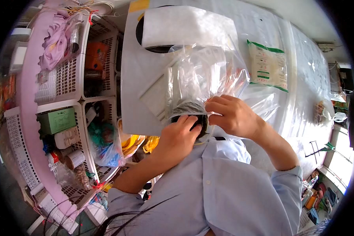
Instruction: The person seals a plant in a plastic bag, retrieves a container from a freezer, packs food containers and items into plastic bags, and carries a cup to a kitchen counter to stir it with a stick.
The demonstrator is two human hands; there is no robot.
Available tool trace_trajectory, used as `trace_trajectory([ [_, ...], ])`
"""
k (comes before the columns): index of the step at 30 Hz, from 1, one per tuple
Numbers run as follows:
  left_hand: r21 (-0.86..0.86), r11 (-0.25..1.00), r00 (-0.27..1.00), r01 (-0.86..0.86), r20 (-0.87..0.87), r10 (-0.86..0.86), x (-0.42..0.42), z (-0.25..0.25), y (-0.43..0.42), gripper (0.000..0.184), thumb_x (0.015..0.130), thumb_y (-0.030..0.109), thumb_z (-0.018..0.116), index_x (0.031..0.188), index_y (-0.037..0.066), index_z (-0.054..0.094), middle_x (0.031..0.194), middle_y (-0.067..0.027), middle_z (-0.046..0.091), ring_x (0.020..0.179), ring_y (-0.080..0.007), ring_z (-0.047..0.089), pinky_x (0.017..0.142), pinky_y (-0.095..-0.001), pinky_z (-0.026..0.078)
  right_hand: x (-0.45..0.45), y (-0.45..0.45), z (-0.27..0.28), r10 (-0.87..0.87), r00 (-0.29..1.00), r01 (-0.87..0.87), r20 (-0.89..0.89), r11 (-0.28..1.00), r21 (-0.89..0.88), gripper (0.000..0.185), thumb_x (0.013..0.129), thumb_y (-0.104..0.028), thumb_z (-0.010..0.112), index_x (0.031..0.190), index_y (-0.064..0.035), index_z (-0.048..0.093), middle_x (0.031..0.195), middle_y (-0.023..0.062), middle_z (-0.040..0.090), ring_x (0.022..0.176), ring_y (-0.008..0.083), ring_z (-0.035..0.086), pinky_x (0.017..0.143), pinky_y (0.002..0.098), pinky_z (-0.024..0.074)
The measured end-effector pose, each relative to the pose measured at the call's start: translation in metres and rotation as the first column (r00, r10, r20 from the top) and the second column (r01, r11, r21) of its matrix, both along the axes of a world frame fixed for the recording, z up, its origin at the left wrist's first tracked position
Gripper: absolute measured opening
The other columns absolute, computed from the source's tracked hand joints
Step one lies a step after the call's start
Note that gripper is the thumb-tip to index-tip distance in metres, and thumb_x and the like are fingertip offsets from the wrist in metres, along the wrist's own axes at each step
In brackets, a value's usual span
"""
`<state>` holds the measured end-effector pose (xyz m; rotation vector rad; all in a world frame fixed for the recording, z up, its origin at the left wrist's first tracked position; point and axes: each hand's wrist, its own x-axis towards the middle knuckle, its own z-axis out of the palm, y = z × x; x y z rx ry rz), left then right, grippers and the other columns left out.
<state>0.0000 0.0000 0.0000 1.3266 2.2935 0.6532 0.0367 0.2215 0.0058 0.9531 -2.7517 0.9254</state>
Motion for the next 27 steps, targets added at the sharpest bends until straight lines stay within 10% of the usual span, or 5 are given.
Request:
trace_trajectory([
  [6, -0.137, 0.99, 0.993, 0.037, -0.108, -0.052, -0.001, -0.012, 0.031, 0.016, 0.081, 0.015, 0.067, 0.094, 0.006, 0.069, 0.103, -0.0114, 0.065, 0.085, -0.0269, 0.066, 0.073, -0.0398, 0.054, 0.007, 0.003, -0.004, -0.003, 0.995, -0.002, -0.099, 0.999, -0.042, 0.013, 0.065, -0.007, 0.062, 0.073, 0.0007, 0.057, 0.082, 0.0092, 0.052, 0.078, 0.026, 0.056, 0.068, 0.0345, 0.0489],
  [11, 0.433, 0.891, 0.991, 0.137, -0.064, -0.121, -0.011, 0.029, -0.006, 0.016, 0.079, 0.017, 0.072, 0.091, 0.008, 0.068, 0.095, -0.0087, 0.064, 0.077, -0.0238, 0.064, 0.064, -0.0357, 0.053, 0.012, 0.01, 0.001, -0.07, 0.998, 0.07, 0.008, 0.987, -0.147, 0.011, 0.065, -0.004, 0.065, 0.072, -0.0003, 0.057, 0.081, 0.0098, 0.053, 0.078, 0.0261, 0.057, 0.065, 0.035, 0.0502],
  [17, 0.381, 0.92, 0.974, 0.095, -0.225, -0.007, -0.019, 0.014, -0.046, 0.03, 0.074, 0.035, 0.076, 0.081, 0.009, 0.063, 0.101, -0.0076, 0.061, 0.082, -0.0248, 0.062, 0.066, -0.0351, 0.05, 0.013, 0.006, 0.0, -0.127, 0.989, 0.144, 0.075, 0.94, -0.31, 0.016, 0.062, 0.003, 0.071, 0.074, 0.0004, 0.061, 0.086, 0.011, 0.059, 0.078, 0.0273, 0.06, 0.063, 0.0354, 0.0505],
  [21, 0.345, 0.938, 0.953, -0.047, -0.266, 0.145, -0.022, -0.007, -0.062, 0.026, 0.075, 0.025, 0.078, 0.078, 0.007, 0.06, 0.11, -0.0131, 0.062, 0.089, -0.0286, 0.064, 0.07, -0.0366, 0.051, 0.013, 0.01, 0.006, -0.147, 0.973, 0.206, 0.177, 0.897, -0.39, 0.014, 0.067, 0.004, 0.073, 0.076, 0.0004, 0.063, 0.087, 0.0117, 0.06, 0.077, 0.0275, 0.06, 0.062, 0.0346, 0.0498],
  [27, 0.51, 0.84, 0.98, -0.185, 0.033, 0.195, -0.022, -0.004, -0.07, 0.025, 0.072, 0.007, 0.081, 0.077, 0.005, 0.056, 0.082, -0.0099, 0.066, 0.066, -0.0233, 0.064, 0.055, -0.0293, 0.05, 0.03, 0.016, 0.017, -0.159, 0.958, 0.235, 0.238, 0.913, -0.334, 0.014, 0.068, 0.002, 0.074, 0.076, -0.001, 0.063, 0.076, 0.0094, 0.06, 0.067, 0.0257, 0.061, 0.056, 0.0342, 0.049],
])
